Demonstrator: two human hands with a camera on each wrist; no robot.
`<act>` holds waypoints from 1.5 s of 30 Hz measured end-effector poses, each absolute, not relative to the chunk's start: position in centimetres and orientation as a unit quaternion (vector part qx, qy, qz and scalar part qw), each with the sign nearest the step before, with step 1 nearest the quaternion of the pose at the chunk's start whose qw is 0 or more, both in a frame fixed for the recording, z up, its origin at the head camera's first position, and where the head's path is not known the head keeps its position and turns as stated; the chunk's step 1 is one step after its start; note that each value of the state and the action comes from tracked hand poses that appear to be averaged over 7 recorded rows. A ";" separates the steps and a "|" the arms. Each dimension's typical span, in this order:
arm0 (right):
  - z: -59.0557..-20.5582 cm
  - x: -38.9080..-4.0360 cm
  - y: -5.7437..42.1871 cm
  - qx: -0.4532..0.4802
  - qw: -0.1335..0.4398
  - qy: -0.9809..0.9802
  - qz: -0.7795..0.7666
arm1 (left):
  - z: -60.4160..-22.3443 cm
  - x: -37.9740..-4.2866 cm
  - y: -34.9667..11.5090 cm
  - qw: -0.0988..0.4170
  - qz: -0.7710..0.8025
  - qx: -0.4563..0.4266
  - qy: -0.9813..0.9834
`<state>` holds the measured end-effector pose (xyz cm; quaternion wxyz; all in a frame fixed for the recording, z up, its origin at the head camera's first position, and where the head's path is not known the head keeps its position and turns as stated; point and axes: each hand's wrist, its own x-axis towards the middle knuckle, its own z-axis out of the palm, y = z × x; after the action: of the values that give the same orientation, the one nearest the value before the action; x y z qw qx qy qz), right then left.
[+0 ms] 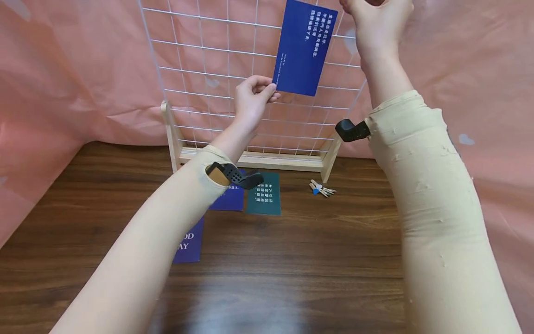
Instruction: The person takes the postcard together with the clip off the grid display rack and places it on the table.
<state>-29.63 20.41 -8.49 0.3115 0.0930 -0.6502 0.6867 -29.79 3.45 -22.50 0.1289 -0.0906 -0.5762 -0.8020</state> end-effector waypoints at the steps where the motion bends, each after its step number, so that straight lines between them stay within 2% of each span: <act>1: -8.7 -29.4 20.6 0.093 0.310 -0.663 0.675 | -22.8 -29.6 3.2 0.129 -0.804 -0.094 -0.573; 9: -14.3 -28.0 23.1 0.135 0.314 -0.798 0.497 | -26.8 -27.3 0.2 0.090 -0.822 -0.087 -0.555; 21: -23.6 -25.7 27.3 0.109 0.250 -0.858 0.435 | -31.7 -22.0 -4.3 0.008 -0.815 -0.062 -0.576; 28: -25.9 -23.8 27.1 0.099 0.208 -0.873 0.429 | -34.6 -19.8 -6.5 -0.037 -0.808 -0.036 -0.586; 35: -29.4 -24.3 28.4 0.113 0.204 -0.900 0.369 | -36.4 -18.0 -8.3 -0.061 -0.804 0.003 -0.592; 45: -32.7 -23.6 29.1 0.097 0.153 -0.914 0.364 | -38.7 -15.6 -9.6 -0.096 -0.786 0.039 -0.609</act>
<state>-23.61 29.13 -32.68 0.1529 0.0968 -0.9138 0.3637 -15.56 -9.59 -38.70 -0.0957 0.0388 -0.6089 -0.7865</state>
